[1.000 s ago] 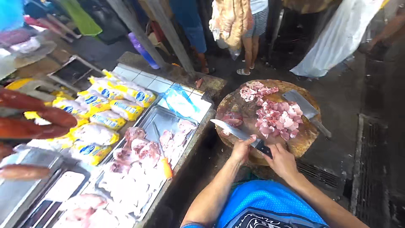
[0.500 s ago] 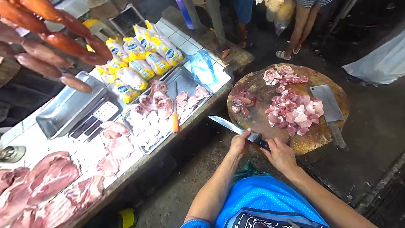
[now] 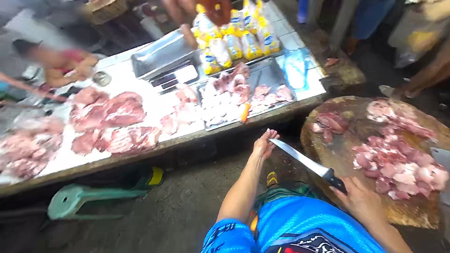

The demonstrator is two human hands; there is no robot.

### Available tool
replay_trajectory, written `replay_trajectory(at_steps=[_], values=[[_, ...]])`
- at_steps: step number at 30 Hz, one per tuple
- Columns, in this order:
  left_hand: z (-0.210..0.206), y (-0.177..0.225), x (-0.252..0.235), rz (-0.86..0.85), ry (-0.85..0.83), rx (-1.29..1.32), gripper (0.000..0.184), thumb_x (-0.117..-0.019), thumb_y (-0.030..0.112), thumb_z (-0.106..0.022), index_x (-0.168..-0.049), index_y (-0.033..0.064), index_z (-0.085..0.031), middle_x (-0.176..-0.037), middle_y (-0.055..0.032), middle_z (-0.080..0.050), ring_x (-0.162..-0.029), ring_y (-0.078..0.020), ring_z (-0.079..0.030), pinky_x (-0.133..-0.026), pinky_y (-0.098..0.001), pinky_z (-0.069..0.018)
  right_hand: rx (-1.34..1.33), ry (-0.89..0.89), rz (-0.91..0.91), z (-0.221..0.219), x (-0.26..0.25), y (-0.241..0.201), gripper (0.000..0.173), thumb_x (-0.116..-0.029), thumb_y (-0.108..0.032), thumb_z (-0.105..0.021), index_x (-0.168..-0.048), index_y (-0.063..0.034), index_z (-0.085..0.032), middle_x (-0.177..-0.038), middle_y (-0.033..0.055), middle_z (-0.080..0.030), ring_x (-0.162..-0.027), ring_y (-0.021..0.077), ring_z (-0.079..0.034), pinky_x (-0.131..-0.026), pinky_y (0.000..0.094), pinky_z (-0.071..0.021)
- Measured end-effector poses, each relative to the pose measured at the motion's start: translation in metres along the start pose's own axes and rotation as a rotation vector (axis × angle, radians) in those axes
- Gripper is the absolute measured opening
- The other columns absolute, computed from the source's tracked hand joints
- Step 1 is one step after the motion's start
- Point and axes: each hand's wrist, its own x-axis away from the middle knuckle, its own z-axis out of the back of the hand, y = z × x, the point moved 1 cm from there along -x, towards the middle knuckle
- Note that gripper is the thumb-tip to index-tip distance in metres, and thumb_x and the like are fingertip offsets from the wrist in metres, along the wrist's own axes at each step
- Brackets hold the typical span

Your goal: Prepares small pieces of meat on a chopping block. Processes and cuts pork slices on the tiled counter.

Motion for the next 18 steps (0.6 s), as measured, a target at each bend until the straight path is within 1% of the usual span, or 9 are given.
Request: replay_trajectory(at_steps=[2,4,6,8,10,12,13,15,18], values=[[0.051,0.011,-0.013,-0.044,0.088,-0.129,0.047,-0.1075,0.041,-0.051,-0.135,0.0039,-0.059,-0.128,-0.0111,-0.068,-0.111,-0.0211,-0.069,-0.094,-0.0385,-0.0567,-0.05,-0.195,-0.034,0.014,-0.008,-0.004,0.045,-0.0932,-0.027,-0.077,-0.129,-0.0015,-0.067,-0.115,0.0266,-0.068,-0.098,0.0477,-0.069,-0.081,0.069,-0.0535],[0.115,0.016,-0.014,-0.042,0.169,-0.399,0.051,-0.1058,0.04,-0.055,-0.142,0.0043,-0.054,-0.131,-0.014,-0.068,-0.115,-0.0236,-0.068,-0.096,-0.0409,-0.0562,-0.048,-0.364,0.011,0.029,-0.021,-0.012,0.044,-0.097,-0.027,-0.071,-0.135,-0.0063,-0.064,-0.12,0.0237,-0.068,-0.106,0.0457,-0.067,-0.09,0.0693,-0.0508],[0.177,0.01,0.001,0.044,0.285,-0.683,0.057,-0.1007,0.037,-0.066,-0.144,0.0018,-0.054,-0.131,-0.019,-0.066,-0.118,-0.0301,-0.066,-0.1,-0.0477,-0.0537,0.032,-0.45,0.13,0.045,-0.029,-0.023,0.045,-0.1015,-0.038,-0.063,-0.142,-0.0186,-0.063,-0.121,0.0173,-0.071,-0.103,0.0417,-0.07,-0.086,0.0671,-0.0529],[0.243,-0.01,0.029,0.167,0.367,-0.983,0.056,-0.0978,0.04,-0.069,-0.138,0.0022,-0.06,-0.131,-0.0223,-0.065,-0.122,-0.0374,-0.063,-0.104,-0.0574,-0.0497,0.119,-0.526,0.245,0.061,-0.037,-0.04,0.048,-0.1035,-0.049,-0.056,-0.145,-0.0266,-0.061,-0.117,0.0154,-0.072,-0.098,0.04,-0.071,-0.082,0.0648,-0.0544],[0.3,-0.038,0.07,0.302,0.454,-1.147,0.05,-0.0986,0.041,-0.066,-0.127,0.0,-0.067,-0.126,-0.0274,-0.066,-0.119,-0.0432,-0.062,-0.102,-0.0644,-0.0477,0.181,-0.63,0.352,0.077,-0.045,-0.064,0.047,-0.1042,-0.046,-0.051,-0.147,-0.0299,-0.058,-0.113,0.0165,-0.071,-0.094,0.0392,-0.07,-0.078,0.0623,-0.0546],[0.335,-0.068,0.123,0.51,0.619,-1.04,0.048,-0.1033,0.038,-0.059,-0.129,-0.0021,-0.063,-0.123,-0.0243,-0.064,-0.108,-0.0338,-0.064,-0.095,-0.0535,-0.0503,0.218,-0.657,0.5,0.089,-0.049,-0.086,0.046,-0.1,-0.039,-0.049,-0.142,-0.0304,-0.064,-0.106,0.0145,-0.071,-0.087,0.0362,-0.07,-0.071,0.0585,-0.0549],[0.346,-0.086,0.149,0.582,0.728,-0.912,0.047,-0.1046,0.037,-0.056,-0.132,-0.0014,-0.06,-0.119,-0.0206,-0.064,-0.1,-0.0282,-0.063,-0.09,-0.0473,-0.052,0.231,-0.635,0.585,0.092,-0.05,-0.095,0.043,-0.0983,-0.036,-0.051,-0.136,-0.0287,-0.068,-0.1,0.0135,-0.071,-0.08,0.0353,-0.07,-0.065,0.0567,-0.0544],[0.36,-0.125,0.193,0.654,0.879,-0.693,0.045,-0.1067,0.036,-0.051,-0.134,0.0001,-0.057,-0.108,-0.0165,-0.061,-0.084,-0.0235,-0.06,-0.078,-0.0418,-0.0524,0.248,-0.557,0.743,0.097,-0.052,-0.113,0.033,-0.0933,-0.033,-0.056,-0.118,-0.0238,-0.076,-0.087,0.0116,-0.07,-0.065,0.0331,-0.068,-0.053,0.0523,-0.0525],[0.358,-0.168,0.226,0.765,0.916,-0.571,0.039,-0.1082,0.032,-0.046,-0.131,0.0016,-0.057,-0.099,-0.014,-0.06,-0.077,-0.021,-0.056,-0.072,-0.0386,-0.0507,0.303,-0.515,0.843,0.109,-0.056,-0.135,0.029,-0.0916,-0.034,-0.055,-0.107,-0.0222,-0.077,-0.078,0.0094,-0.066,-0.058,0.0307,-0.064,-0.046,0.0485,-0.0489]])
